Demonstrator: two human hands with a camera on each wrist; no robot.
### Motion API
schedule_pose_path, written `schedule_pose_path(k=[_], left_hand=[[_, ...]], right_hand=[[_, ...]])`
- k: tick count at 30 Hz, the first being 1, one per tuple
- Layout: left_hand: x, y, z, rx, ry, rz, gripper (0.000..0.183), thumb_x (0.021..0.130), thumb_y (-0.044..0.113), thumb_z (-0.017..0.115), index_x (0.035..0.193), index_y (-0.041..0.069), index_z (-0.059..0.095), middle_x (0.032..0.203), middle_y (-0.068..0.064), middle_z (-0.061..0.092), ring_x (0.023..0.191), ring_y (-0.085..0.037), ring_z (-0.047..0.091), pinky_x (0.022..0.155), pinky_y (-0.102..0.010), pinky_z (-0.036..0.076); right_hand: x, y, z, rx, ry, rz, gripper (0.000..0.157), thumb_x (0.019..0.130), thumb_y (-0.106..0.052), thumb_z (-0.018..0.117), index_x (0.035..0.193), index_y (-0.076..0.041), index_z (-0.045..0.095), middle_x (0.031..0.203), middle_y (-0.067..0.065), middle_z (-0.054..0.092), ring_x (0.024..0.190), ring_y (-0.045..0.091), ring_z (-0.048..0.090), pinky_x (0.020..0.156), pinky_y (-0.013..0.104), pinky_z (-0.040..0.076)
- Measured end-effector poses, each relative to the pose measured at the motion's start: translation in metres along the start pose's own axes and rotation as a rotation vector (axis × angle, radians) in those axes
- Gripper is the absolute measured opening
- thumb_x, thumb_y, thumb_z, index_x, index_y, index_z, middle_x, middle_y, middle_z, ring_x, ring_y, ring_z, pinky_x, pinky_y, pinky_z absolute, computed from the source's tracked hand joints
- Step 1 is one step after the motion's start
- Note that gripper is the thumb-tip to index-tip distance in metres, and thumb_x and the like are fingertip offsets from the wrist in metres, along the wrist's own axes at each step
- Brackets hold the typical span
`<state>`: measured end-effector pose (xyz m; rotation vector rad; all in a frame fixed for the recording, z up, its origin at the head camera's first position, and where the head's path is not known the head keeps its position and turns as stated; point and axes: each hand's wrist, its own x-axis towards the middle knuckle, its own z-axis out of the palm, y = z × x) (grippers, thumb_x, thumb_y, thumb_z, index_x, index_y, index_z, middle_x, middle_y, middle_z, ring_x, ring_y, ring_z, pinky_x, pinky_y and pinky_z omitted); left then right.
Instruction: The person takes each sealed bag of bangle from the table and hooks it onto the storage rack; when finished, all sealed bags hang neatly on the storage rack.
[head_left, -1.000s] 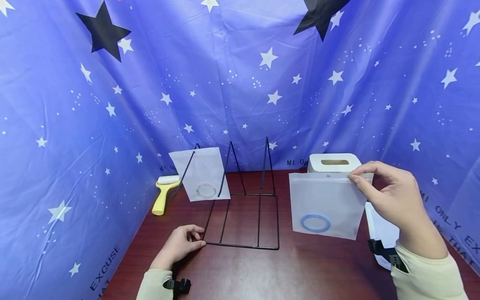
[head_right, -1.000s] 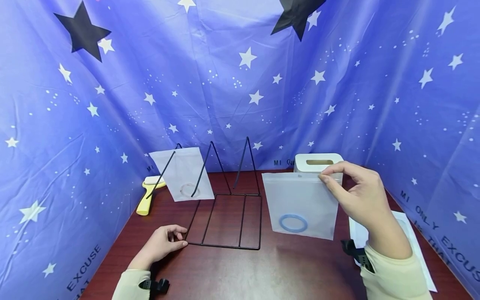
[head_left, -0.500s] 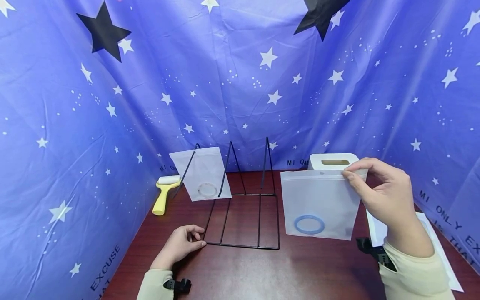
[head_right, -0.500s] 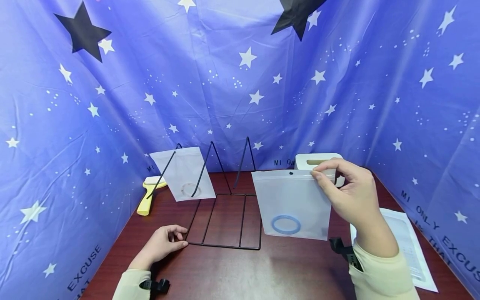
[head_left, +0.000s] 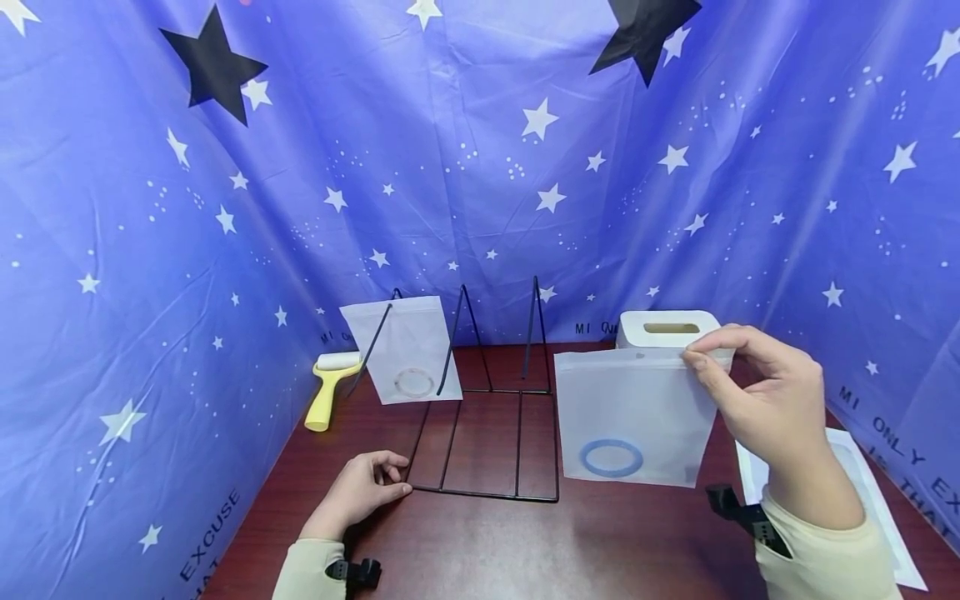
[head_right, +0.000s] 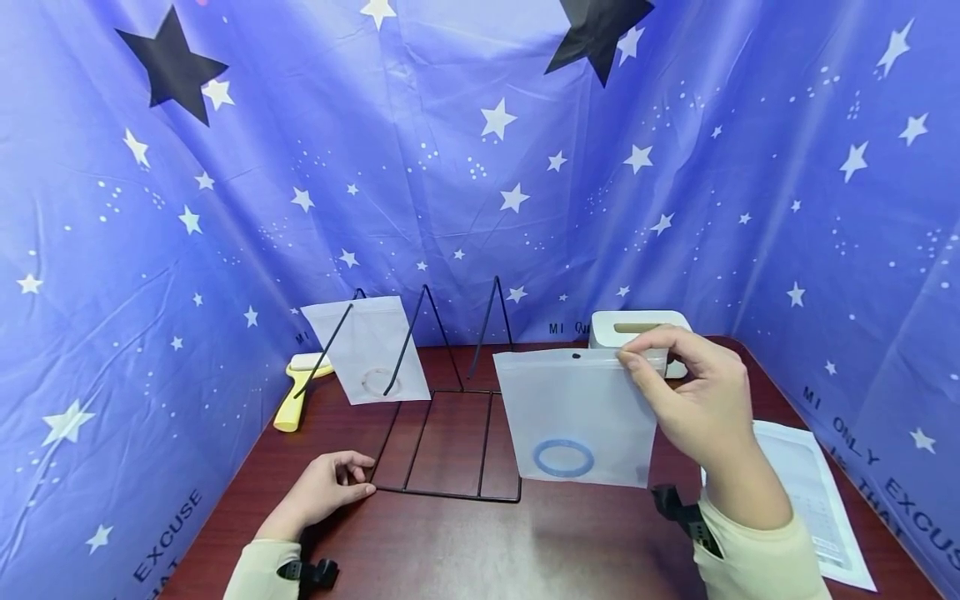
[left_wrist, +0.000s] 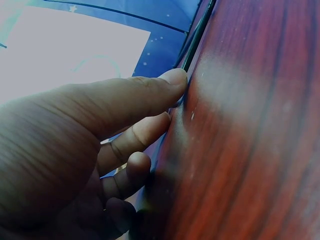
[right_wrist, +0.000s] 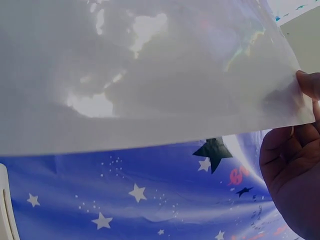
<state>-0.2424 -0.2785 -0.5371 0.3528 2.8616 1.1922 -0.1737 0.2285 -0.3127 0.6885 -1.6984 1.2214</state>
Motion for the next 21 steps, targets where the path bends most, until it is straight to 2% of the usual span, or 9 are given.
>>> schedule_pose_path(k=[7,14,21], left_hand=[[0.000,0.000,0.001,0.003,0.011,-0.005,0.030,0.081,0.023,0.093,0.107,0.018,0.078,0.082,0.010,0.065,0.066,-0.009,0.055,0.062,-0.027,0.046],[0.000,-0.001,0.000,-0.009,0.009,0.007,0.032,0.080,0.022,0.093,0.107,0.015,0.077,0.082,0.008,0.065,0.066,-0.010,0.054,0.061,-0.027,0.045],[0.001,0.000,0.000,-0.007,0.005,0.004,0.032,0.081,0.022,0.093,0.108,0.015,0.077,0.082,0.009,0.065,0.066,-0.010,0.055,0.061,-0.027,0.046]], right_hand=[[-0.001,-0.002,0.011,0.093,-0.007,-0.042,0.015,0.073,0.027,0.071,0.083,0.016,0.070,0.081,0.005,0.072,0.065,0.005,0.054,0.058,0.015,0.041],[-0.003,-0.004,0.020,0.081,0.007,-0.046,0.017,0.071,0.026,0.071,0.083,0.015,0.070,0.082,0.004,0.074,0.074,0.005,0.061,0.068,0.015,0.046],[-0.009,0.002,0.024,0.085,0.008,-0.007,0.019,0.070,0.027,0.072,0.084,0.013,0.071,0.081,0.003,0.073,0.068,0.003,0.057,0.058,0.013,0.045]])
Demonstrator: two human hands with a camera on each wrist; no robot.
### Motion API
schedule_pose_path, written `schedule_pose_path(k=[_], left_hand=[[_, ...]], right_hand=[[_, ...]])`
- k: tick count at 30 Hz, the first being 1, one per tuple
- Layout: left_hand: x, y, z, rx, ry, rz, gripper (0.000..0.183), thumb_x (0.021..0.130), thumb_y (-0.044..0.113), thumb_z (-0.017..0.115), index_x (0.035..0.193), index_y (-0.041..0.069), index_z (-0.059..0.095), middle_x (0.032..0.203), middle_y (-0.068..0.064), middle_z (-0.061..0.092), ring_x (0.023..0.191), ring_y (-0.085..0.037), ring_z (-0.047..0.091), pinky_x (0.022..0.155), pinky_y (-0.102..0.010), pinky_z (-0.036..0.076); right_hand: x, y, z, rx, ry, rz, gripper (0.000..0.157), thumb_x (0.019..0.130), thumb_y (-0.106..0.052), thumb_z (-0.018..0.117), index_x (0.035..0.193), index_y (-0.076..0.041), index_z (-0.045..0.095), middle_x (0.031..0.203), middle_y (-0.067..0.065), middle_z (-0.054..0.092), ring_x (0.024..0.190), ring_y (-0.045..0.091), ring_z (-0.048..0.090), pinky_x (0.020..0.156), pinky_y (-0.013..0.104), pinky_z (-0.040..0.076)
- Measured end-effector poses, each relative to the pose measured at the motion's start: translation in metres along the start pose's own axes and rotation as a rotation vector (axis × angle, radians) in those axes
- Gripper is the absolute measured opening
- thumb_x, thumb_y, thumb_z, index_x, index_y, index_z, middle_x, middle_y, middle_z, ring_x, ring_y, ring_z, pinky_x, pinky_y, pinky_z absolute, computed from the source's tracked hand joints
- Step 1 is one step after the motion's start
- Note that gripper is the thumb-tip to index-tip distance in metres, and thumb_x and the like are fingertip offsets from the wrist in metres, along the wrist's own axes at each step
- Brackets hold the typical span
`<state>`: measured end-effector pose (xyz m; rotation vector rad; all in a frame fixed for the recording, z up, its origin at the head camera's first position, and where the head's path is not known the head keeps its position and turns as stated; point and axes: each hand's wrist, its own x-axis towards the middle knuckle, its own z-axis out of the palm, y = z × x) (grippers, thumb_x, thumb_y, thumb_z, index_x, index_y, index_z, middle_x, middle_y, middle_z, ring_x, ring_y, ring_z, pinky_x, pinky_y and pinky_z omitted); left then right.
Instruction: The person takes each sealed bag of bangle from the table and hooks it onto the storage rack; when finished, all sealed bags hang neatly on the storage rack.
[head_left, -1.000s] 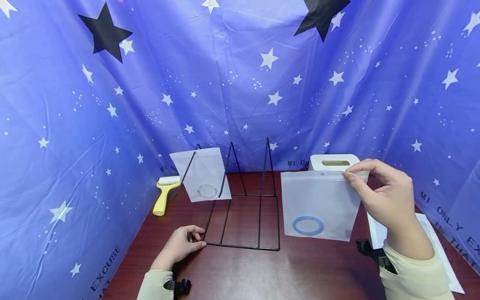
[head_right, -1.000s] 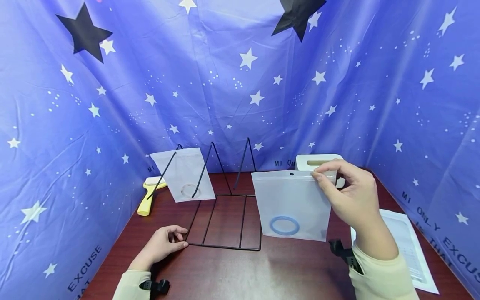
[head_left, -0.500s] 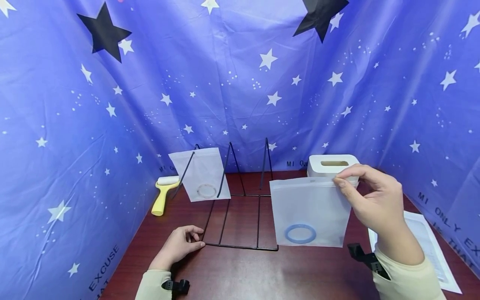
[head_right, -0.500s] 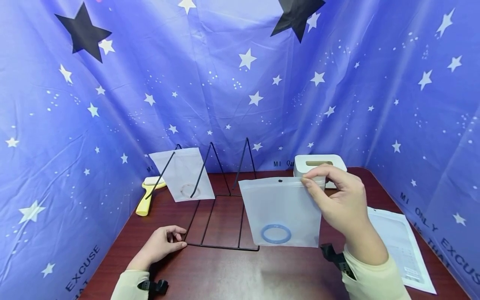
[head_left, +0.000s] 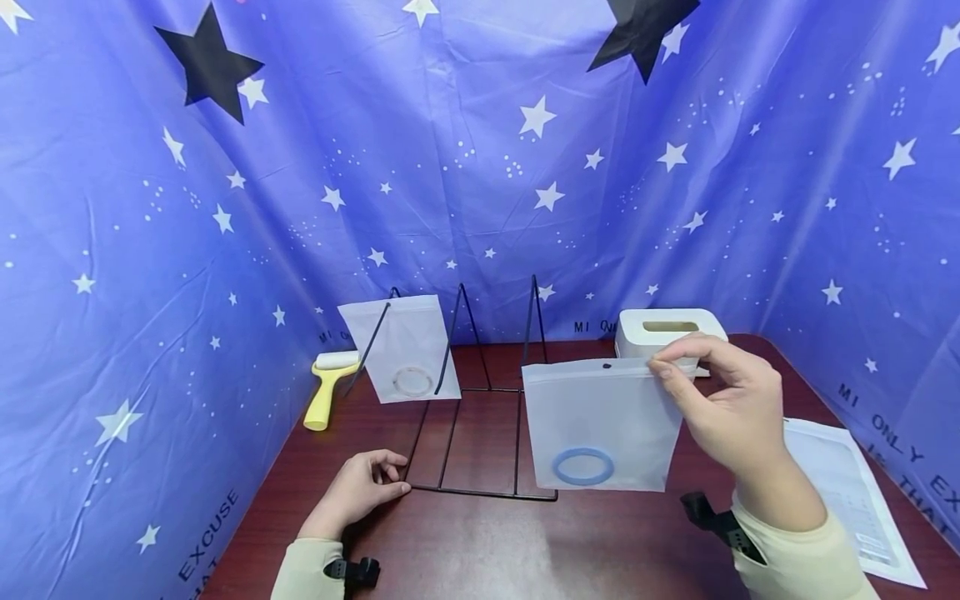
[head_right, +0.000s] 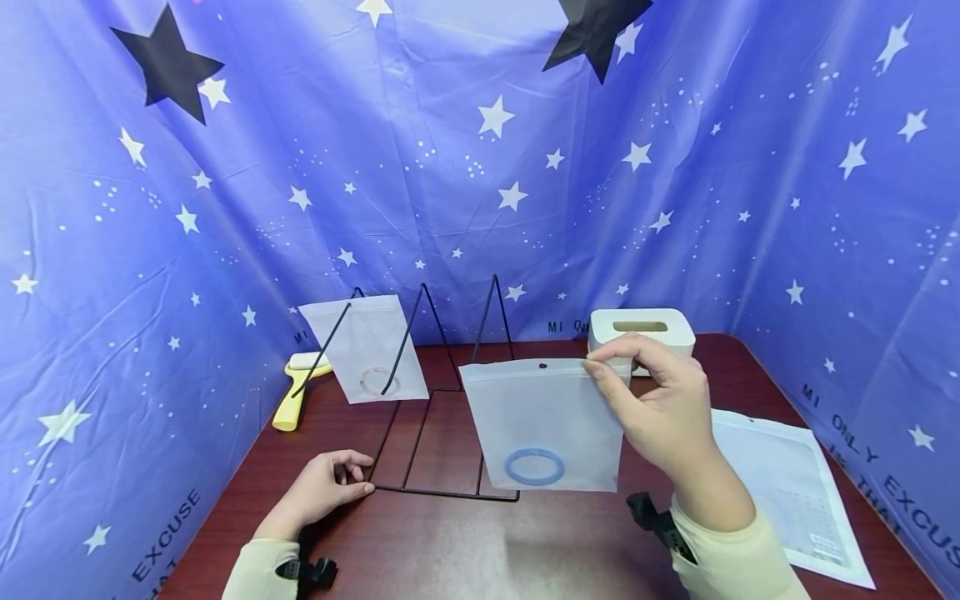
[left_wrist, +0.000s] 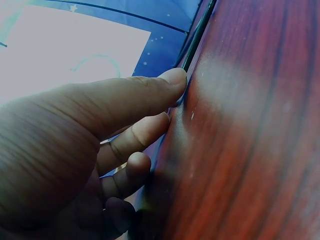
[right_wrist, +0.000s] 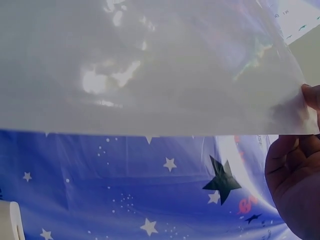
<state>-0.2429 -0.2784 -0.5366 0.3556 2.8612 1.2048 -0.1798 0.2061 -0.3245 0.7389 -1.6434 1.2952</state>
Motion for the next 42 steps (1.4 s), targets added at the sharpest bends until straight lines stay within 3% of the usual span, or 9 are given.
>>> schedule_pose_path(k=[10,18,30,35,42], left_hand=[[0.000,0.000,0.000,0.006,-0.001,0.002,0.032,0.081,0.023,0.092,0.108,0.016,0.077,0.082,0.008,0.064,0.066,-0.010,0.055,0.062,-0.027,0.046],[0.000,0.001,0.001,0.000,-0.001,0.015,0.032,0.081,0.024,0.093,0.108,0.015,0.077,0.082,0.008,0.064,0.066,-0.010,0.055,0.062,-0.027,0.046],[-0.003,0.003,0.001,0.015,0.009,0.010,0.035,0.081,0.025,0.093,0.111,0.016,0.077,0.087,0.008,0.065,0.070,-0.009,0.056,0.065,-0.027,0.047],[-0.005,0.004,0.002,0.012,0.037,0.062,0.038,0.080,0.025,0.094,0.113,0.016,0.077,0.091,0.008,0.065,0.074,-0.010,0.058,0.067,-0.027,0.049],[-0.008,0.015,0.003,-0.050,-0.007,0.146,0.045,0.082,0.027,0.093,0.121,0.015,0.076,0.098,0.003,0.066,0.079,-0.015,0.061,0.068,-0.028,0.052]], right_hand=[[-0.006,0.009,0.010,0.060,-0.041,0.023,0.024,0.070,0.029,0.072,0.086,0.011,0.073,0.078,0.001,0.071,0.049,0.002,0.044,0.041,0.020,0.033],[-0.010,0.011,0.021,0.015,-0.079,0.008,0.029,0.070,0.027,0.075,0.088,0.005,0.075,0.075,-0.001,0.067,0.047,0.002,0.032,0.042,0.018,0.027],[-0.017,0.018,0.038,0.000,-0.119,0.023,0.034,0.071,0.025,0.077,0.090,-0.003,0.077,0.079,0.001,0.068,0.051,0.002,0.033,0.046,0.018,0.028],[-0.014,0.012,0.046,0.027,-0.135,0.017,0.034,0.072,0.025,0.077,0.090,-0.003,0.076,0.082,0.004,0.070,0.054,0.003,0.036,0.047,0.020,0.030],[-0.017,0.014,0.053,0.025,-0.130,0.019,0.033,0.073,0.022,0.079,0.090,-0.005,0.077,0.082,0.004,0.071,0.059,0.004,0.043,0.050,0.024,0.033]])
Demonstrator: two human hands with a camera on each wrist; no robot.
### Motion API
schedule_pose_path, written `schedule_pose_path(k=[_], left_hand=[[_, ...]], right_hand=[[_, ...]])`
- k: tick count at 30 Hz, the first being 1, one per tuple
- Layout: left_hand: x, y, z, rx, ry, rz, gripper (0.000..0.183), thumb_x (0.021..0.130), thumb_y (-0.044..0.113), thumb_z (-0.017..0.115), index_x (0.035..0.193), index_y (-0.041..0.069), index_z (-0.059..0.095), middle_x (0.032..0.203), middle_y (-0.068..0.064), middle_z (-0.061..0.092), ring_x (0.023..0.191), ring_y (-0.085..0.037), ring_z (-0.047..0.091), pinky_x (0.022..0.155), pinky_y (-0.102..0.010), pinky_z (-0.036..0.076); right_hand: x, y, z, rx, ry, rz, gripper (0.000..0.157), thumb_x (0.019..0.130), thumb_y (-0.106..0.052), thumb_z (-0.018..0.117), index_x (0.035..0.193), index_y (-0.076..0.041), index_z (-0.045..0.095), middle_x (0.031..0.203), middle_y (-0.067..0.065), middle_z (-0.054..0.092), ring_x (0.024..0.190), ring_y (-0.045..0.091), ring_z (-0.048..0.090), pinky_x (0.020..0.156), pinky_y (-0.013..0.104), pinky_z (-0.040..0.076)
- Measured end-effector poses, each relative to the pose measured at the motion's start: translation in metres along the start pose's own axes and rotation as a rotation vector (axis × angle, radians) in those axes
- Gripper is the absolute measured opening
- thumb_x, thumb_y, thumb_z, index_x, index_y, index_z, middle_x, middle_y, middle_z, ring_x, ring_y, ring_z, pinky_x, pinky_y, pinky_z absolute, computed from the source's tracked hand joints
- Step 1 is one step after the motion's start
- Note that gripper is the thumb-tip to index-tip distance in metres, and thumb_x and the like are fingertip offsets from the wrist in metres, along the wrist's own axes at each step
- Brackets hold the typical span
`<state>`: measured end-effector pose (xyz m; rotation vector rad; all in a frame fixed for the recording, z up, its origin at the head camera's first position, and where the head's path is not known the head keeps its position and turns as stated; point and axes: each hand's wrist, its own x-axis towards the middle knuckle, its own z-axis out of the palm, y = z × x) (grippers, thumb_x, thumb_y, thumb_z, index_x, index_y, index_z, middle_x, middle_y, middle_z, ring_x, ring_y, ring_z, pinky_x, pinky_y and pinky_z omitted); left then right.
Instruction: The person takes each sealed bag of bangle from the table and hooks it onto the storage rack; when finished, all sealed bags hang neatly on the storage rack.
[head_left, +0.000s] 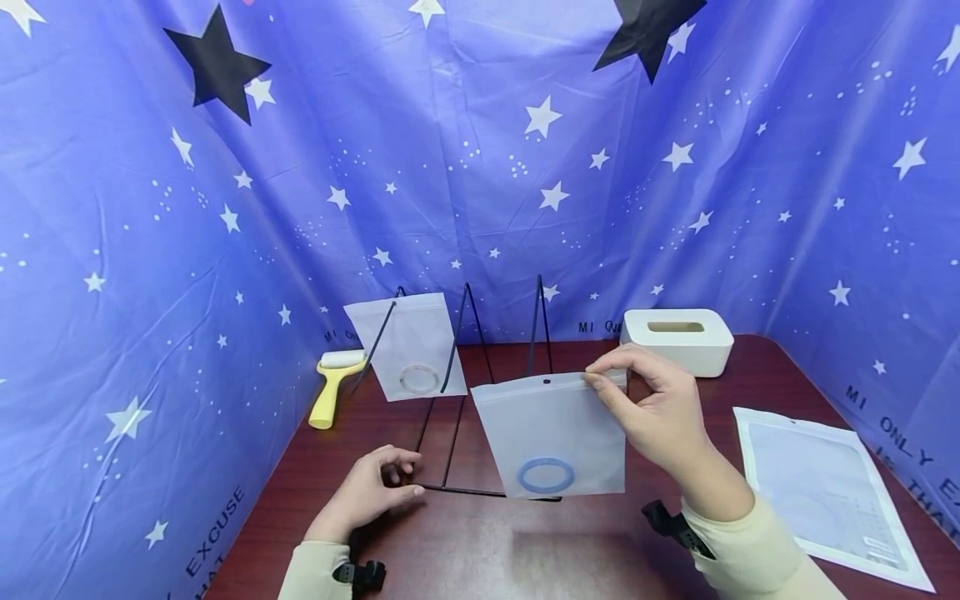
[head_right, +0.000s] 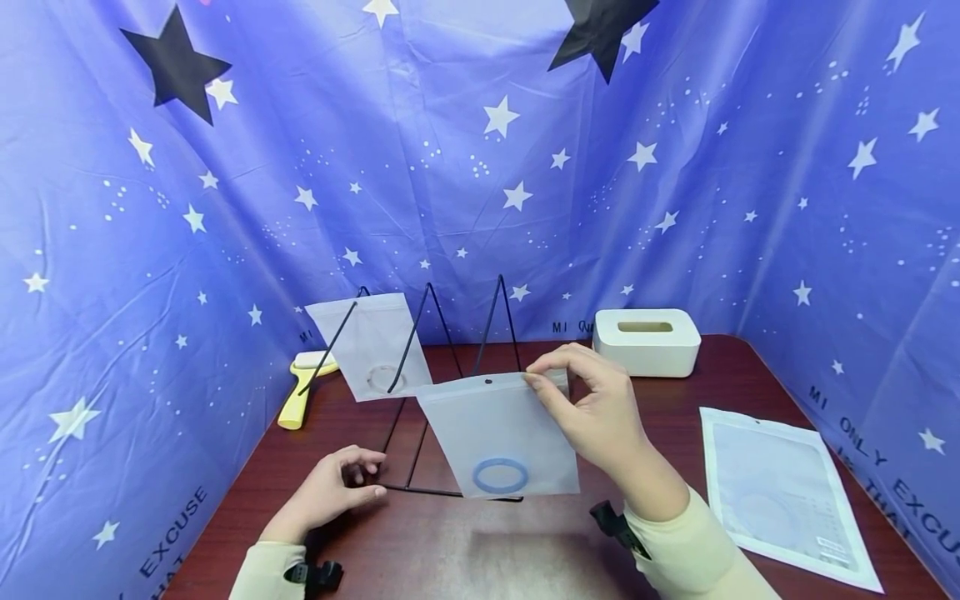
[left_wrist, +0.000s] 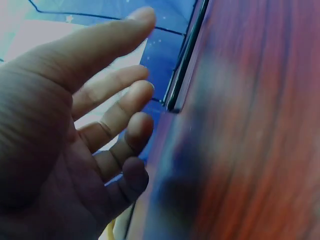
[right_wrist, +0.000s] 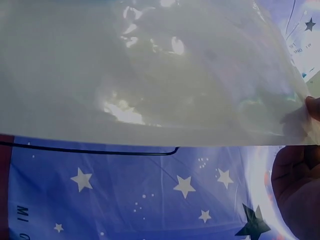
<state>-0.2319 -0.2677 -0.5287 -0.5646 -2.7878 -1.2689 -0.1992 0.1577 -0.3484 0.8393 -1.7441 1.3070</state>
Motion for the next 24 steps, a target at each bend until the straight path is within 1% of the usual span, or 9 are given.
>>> schedule_pose_path(k=[2,7,12,15,18,20,24], left_hand=[[0.000,0.005,0.002,-0.019,-0.007,0.016,0.045,0.082,0.027,0.092,0.122,0.015,0.075,0.099,0.002,0.066,0.080,-0.016,0.062,0.067,-0.028,0.052],[0.000,0.016,0.008,-0.082,-0.023,0.065,0.043,0.084,0.024,0.091,0.123,0.012,0.074,0.101,-0.003,0.071,0.084,-0.020,0.064,0.068,-0.029,0.052],[0.002,0.025,0.017,-0.171,-0.056,0.067,0.041,0.087,0.023,0.089,0.123,0.011,0.074,0.105,-0.004,0.075,0.086,-0.019,0.068,0.071,-0.030,0.054],[0.003,0.029,0.022,-0.208,-0.085,0.078,0.041,0.088,0.022,0.088,0.124,0.009,0.073,0.107,-0.006,0.076,0.087,-0.017,0.069,0.072,-0.030,0.055],[0.004,0.033,0.028,-0.221,-0.104,0.119,0.040,0.089,0.021,0.087,0.125,0.008,0.073,0.108,-0.008,0.077,0.089,-0.017,0.070,0.073,-0.029,0.056],[0.005,0.036,0.033,-0.230,-0.115,0.156,0.040,0.090,0.021,0.086,0.126,0.008,0.073,0.109,-0.009,0.077,0.090,-0.018,0.071,0.073,-0.030,0.056],[0.007,0.045,0.043,-0.279,-0.144,0.233,0.038,0.089,0.018,0.086,0.124,0.009,0.073,0.108,-0.009,0.077,0.090,-0.021,0.072,0.073,-0.032,0.058]], right_hand=[[0.000,0.000,0.002,0.000,-0.001,0.001,0.032,0.073,0.022,0.079,0.090,-0.006,0.077,0.083,0.004,0.072,0.060,0.004,0.044,0.050,0.025,0.033],[0.001,-0.004,0.009,0.022,-0.003,0.001,0.032,0.074,0.023,0.078,0.090,-0.004,0.077,0.084,0.006,0.072,0.067,0.006,0.052,0.055,0.023,0.038],[0.005,-0.015,0.016,0.052,0.009,-0.006,0.030,0.074,0.024,0.077,0.090,-0.001,0.076,0.084,0.008,0.072,0.073,0.008,0.058,0.059,0.020,0.041],[0.007,-0.020,0.019,0.065,0.018,-0.019,0.029,0.074,0.025,0.076,0.089,0.000,0.076,0.083,0.009,0.072,0.076,0.009,0.060,0.064,0.020,0.043],[0.009,-0.023,0.022,0.071,0.024,-0.033,0.027,0.074,0.024,0.076,0.089,0.001,0.076,0.083,0.010,0.071,0.079,0.011,0.063,0.069,0.021,0.046],[0.010,-0.024,0.024,0.075,0.026,-0.041,0.027,0.074,0.024,0.076,0.089,0.002,0.075,0.082,0.010,0.071,0.079,0.011,0.062,0.069,0.021,0.046],[0.009,-0.022,0.028,0.069,0.030,-0.060,0.026,0.074,0.023,0.077,0.089,0.002,0.075,0.083,0.010,0.071,0.078,0.011,0.063,0.071,0.021,0.047]])
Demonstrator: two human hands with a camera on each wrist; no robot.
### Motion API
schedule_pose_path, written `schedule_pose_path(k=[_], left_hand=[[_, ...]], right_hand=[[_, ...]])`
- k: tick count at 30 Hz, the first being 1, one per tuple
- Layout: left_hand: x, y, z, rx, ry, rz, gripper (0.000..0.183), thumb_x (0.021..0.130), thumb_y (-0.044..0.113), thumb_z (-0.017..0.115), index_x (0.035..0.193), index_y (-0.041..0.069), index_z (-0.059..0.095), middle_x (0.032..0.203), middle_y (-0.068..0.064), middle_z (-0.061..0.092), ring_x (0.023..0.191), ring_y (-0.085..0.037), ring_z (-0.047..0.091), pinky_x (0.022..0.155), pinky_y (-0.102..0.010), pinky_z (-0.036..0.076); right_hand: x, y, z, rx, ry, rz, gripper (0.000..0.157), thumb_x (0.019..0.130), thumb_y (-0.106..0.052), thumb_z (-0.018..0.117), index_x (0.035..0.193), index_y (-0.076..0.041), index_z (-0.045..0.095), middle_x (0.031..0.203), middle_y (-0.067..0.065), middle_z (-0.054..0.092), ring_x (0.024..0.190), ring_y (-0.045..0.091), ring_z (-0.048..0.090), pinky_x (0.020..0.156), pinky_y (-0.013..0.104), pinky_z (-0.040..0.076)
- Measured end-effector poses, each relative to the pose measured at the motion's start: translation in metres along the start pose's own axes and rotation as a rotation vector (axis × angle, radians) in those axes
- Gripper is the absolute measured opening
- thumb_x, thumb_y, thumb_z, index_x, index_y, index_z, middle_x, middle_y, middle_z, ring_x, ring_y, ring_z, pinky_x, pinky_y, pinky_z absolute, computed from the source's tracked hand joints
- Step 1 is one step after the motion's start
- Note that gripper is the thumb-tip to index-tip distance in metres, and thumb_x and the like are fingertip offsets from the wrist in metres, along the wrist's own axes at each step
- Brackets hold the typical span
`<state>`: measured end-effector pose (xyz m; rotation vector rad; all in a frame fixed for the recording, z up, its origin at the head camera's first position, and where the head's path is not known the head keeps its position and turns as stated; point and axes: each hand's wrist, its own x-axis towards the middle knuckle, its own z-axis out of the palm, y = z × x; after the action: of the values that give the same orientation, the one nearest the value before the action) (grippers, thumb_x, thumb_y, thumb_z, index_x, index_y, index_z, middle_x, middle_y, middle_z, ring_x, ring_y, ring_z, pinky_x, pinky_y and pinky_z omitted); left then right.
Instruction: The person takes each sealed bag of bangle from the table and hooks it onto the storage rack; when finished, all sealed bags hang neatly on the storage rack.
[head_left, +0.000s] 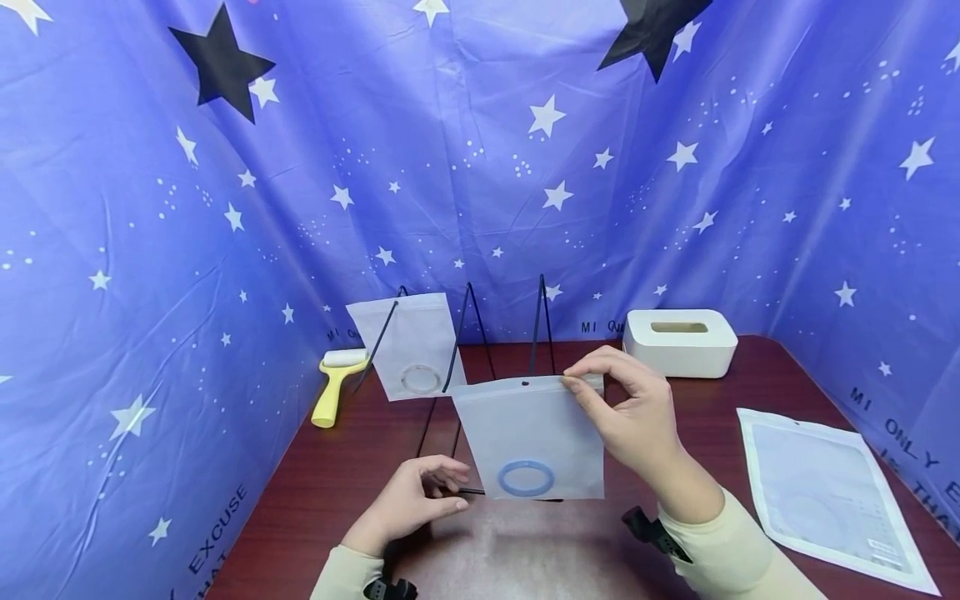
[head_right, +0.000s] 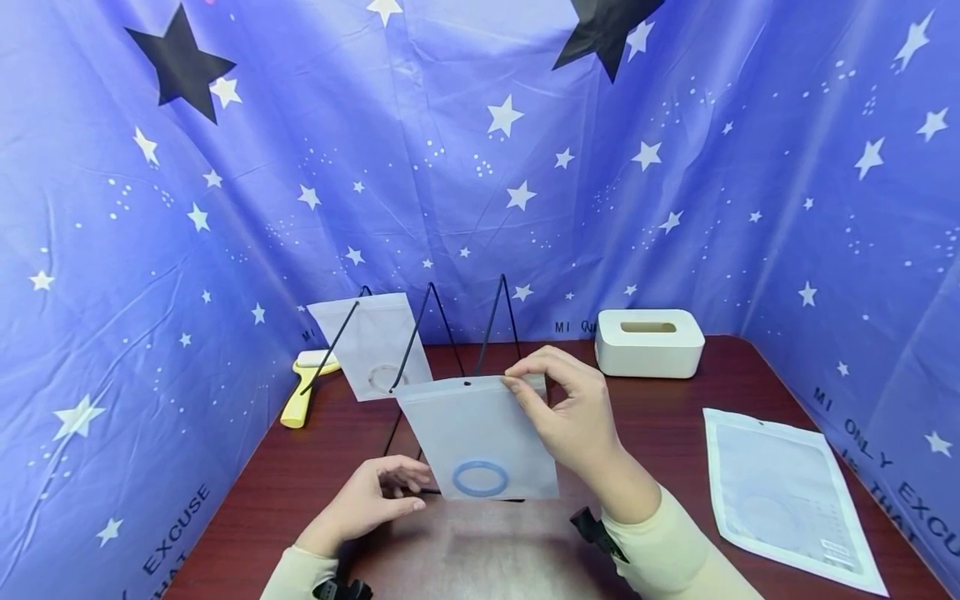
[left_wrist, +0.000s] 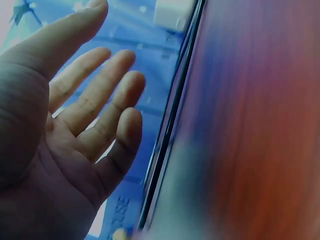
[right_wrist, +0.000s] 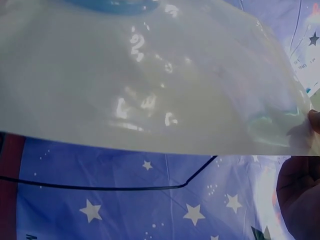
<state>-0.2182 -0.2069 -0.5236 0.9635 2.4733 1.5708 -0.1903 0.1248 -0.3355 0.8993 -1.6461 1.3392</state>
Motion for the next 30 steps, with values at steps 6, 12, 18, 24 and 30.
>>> schedule_pose_path(k=[6,12,18,24,30], left_hand=[[0.009,0.008,0.017,-0.052,-0.010,0.031,0.031,0.086,0.015,0.089,0.113,0.015,0.074,0.099,-0.007,0.076,0.084,-0.020,0.072,0.070,-0.032,0.058],[0.013,0.012,0.026,-0.071,0.041,0.062,0.017,0.086,0.011,0.088,0.095,0.011,0.074,0.085,-0.004,0.074,0.072,-0.009,0.067,0.063,-0.029,0.056],[0.014,0.013,0.029,-0.096,0.134,0.069,0.007,0.089,0.006,0.083,0.087,0.010,0.077,0.078,0.001,0.070,0.064,-0.004,0.056,0.055,-0.024,0.049],[0.012,0.013,0.027,-0.060,0.186,0.102,0.008,0.089,0.005,0.083,0.091,0.011,0.079,0.081,0.001,0.073,0.064,-0.003,0.055,0.054,-0.026,0.050],[0.010,0.015,0.025,-0.100,0.212,0.100,0.006,0.093,0.007,0.080,0.092,0.005,0.075,0.079,-0.006,0.073,0.066,-0.003,0.054,0.055,-0.023,0.046]], right_hand=[[-0.004,0.006,0.005,-0.025,0.026,-0.025,0.027,0.073,0.020,0.080,0.089,-0.001,0.077,0.082,0.008,0.072,0.081,0.012,0.065,0.076,0.021,0.048],[-0.006,0.003,0.012,-0.012,0.023,-0.034,0.027,0.073,0.019,0.080,0.089,-0.002,0.077,0.081,0.007,0.072,0.078,0.014,0.064,0.075,0.022,0.049],[-0.015,0.015,0.016,0.011,-0.013,-0.013,0.030,0.073,0.017,0.082,0.091,-0.006,0.078,0.084,0.005,0.073,0.080,0.015,0.066,0.075,0.023,0.050],[-0.022,0.024,0.013,0.013,-0.037,0.014,0.035,0.072,0.013,0.085,0.097,-0.011,0.079,0.088,0.003,0.074,0.082,0.013,0.068,0.077,0.023,0.051],[-0.023,0.025,0.011,-0.002,-0.054,0.100,0.039,0.071,0.011,0.089,0.101,-0.010,0.077,0.091,0.001,0.074,0.079,0.011,0.066,0.071,0.021,0.051]])
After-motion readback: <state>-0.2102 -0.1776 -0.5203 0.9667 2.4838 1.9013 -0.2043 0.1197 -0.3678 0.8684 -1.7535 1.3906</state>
